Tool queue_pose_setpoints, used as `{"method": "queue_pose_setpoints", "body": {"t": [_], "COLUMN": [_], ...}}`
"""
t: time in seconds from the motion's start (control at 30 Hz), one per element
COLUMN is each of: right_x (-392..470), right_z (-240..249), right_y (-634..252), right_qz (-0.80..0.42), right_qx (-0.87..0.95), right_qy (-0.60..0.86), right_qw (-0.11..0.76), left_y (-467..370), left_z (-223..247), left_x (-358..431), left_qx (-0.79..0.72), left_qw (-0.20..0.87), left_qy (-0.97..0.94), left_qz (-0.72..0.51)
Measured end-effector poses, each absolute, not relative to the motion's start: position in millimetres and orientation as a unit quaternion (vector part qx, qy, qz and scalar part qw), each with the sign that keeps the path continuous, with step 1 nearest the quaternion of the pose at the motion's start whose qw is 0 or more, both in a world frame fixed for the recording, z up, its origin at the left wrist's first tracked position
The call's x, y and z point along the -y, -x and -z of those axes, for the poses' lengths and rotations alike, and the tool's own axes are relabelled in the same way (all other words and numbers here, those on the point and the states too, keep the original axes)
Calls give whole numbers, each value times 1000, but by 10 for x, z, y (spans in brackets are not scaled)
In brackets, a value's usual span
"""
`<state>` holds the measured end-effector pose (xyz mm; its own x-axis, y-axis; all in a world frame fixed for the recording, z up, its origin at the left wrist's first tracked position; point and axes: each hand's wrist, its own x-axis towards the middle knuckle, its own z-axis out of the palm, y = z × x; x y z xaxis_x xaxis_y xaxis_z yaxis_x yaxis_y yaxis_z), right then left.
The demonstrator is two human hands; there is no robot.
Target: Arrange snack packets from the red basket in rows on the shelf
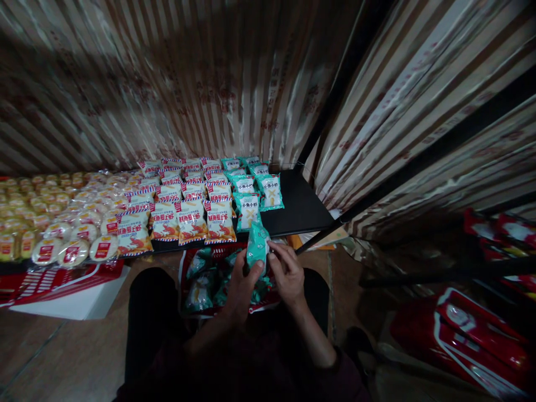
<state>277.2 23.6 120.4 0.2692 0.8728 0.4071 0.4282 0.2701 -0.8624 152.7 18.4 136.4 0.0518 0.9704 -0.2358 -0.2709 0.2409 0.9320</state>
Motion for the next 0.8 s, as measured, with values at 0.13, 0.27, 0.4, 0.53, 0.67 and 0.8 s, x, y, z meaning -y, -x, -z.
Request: {"method": "queue_pose_setpoints", "body": {"t": [0.13,0.27,0.4,0.53,0.67,0.8], "right_x": [-223,-221,-231,-233,-234,-237], "right_z": [-1226,-1230,-1227,-1275,-1329,-1329], "right_y": [-2727,-2700,-2684,-2672,-2678,-2703], "right_qz": [-138,-100,-62,-25,10,28], "right_qx": [620,639,659,672,681,678], "right_qy": [563,557,548,549,553,555], "right_qw": [530,520,512,496,481,481], "left_y": [-1536,-1536,-1537,-1547,-1549,-1530], "left_z": [-1261,-1214,-1200,-1171,-1211,-1311], "left_x": [-218,-235,-247,-258,-262,-272], "left_qx": [-472,-452,-451,-441,-436,-417], "left_qw": [641,660,659,661,677,704], "left_qy": [-344,-330,-319,-309,-271,-235], "left_qz": [-498,-501,-511,-523,-528,-525]}}
